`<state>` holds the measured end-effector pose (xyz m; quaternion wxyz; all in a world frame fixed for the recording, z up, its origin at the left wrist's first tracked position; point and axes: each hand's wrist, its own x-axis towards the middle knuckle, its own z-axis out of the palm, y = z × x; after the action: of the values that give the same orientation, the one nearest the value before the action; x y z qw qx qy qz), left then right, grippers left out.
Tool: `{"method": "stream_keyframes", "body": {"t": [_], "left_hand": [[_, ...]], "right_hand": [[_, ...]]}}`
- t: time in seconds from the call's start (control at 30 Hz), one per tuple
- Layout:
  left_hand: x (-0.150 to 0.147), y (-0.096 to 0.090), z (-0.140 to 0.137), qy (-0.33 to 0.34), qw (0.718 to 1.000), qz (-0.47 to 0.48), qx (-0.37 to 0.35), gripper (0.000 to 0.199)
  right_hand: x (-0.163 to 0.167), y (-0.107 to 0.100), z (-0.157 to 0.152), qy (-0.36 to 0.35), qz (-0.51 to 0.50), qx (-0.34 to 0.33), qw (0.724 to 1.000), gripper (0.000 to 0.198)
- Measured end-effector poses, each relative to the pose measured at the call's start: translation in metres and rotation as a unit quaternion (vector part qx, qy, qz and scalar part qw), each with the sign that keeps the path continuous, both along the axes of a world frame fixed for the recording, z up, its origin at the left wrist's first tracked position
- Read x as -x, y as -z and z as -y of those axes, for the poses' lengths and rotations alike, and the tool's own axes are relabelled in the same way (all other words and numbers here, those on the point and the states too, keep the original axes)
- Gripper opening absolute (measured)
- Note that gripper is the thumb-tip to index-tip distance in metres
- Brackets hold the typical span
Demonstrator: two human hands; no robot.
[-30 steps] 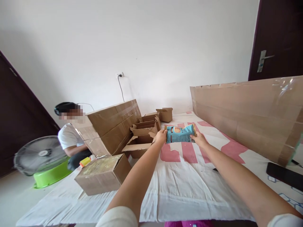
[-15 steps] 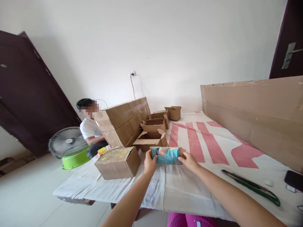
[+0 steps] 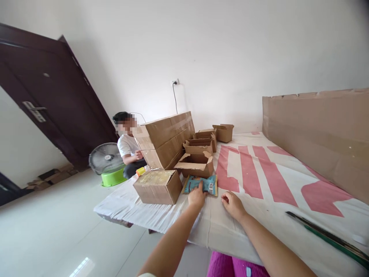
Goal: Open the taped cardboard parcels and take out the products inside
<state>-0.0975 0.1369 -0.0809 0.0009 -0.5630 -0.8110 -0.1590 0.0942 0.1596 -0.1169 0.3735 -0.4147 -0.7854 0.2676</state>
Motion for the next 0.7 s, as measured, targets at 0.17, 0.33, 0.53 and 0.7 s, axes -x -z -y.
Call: {"method": "stream_keyframes", "body": {"t": [0.17, 0.33, 0.53, 0.7], "left_hand": [[0.022, 0.006, -0.006, -0.056, 0.997, -0.029, -0.035, 0.058], [0.015, 0.006, 0.014, -0.02, 0.995, -0.052, -0.082, 0.059], [0.061, -0.064, 0.046, -0.023, 0.982, -0.097, -0.16, 0.051], [0.149, -0.122, 0.07, -0.188, 0.98, -0.007, -0.058, 0.091]], "right_hand": [[-0.001, 0.002, -0.004, -0.016, 0.012, -0.003, 1.0, 0.009], [-0.004, 0.001, -0.004, -0.025, 0.015, -0.004, 1.0, 0.011], [-0.005, -0.001, -0.004, -0.034, 0.015, 0.001, 0.999, 0.014], [-0.006, -0.002, -0.003, -0.036, 0.019, 0.0, 0.999, 0.014]]}}
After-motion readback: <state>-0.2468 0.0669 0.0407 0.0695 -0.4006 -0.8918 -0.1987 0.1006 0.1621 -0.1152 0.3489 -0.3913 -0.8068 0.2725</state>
